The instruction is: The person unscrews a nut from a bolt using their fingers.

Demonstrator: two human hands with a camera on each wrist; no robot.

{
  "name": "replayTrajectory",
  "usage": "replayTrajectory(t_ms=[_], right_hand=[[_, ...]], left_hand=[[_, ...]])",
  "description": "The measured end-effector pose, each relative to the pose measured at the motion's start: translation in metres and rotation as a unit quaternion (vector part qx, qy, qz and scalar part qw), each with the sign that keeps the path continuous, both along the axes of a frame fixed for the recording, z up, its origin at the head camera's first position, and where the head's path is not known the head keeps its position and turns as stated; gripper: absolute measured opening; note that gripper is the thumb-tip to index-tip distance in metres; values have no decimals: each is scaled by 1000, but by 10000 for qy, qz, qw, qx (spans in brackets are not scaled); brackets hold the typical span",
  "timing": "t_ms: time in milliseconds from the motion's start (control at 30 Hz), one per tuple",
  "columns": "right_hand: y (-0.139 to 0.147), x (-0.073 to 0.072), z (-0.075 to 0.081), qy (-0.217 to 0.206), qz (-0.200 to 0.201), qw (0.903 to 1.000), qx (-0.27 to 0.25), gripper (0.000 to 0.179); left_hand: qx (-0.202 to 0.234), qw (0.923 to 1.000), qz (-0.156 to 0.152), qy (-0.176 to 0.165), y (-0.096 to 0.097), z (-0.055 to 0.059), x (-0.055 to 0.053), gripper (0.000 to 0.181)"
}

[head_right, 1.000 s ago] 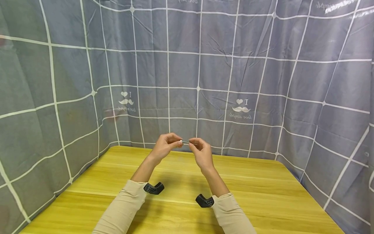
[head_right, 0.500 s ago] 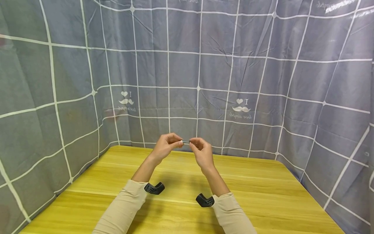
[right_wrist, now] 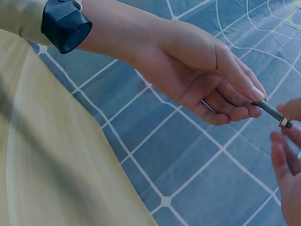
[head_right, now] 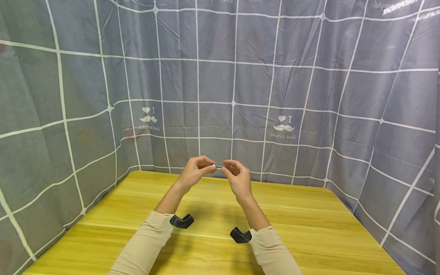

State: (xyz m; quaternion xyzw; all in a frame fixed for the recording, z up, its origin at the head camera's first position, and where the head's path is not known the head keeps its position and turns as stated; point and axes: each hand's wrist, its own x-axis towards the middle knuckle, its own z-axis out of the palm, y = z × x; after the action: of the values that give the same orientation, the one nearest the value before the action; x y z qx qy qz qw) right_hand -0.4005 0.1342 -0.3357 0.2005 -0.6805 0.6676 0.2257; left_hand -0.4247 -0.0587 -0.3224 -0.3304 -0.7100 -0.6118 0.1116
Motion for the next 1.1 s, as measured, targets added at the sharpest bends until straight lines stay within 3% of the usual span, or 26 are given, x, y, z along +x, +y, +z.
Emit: replayTrajectory(t_ms=[467, 700, 1100], right_hand=[[-1, 1, 0, 29, 114, 9999, -38, 26], [-2, 0, -2, -41, -119, 9998, -152, 21], [-4, 2, -1, 7, -141, 9997, -197, 22]], left_hand=[[29, 10000, 33, 83, 0, 1, 0, 20], [75, 10000, 33, 27, 1, -1, -2, 21], [114, 9999, 92, -11, 3, -1, 1, 17]])
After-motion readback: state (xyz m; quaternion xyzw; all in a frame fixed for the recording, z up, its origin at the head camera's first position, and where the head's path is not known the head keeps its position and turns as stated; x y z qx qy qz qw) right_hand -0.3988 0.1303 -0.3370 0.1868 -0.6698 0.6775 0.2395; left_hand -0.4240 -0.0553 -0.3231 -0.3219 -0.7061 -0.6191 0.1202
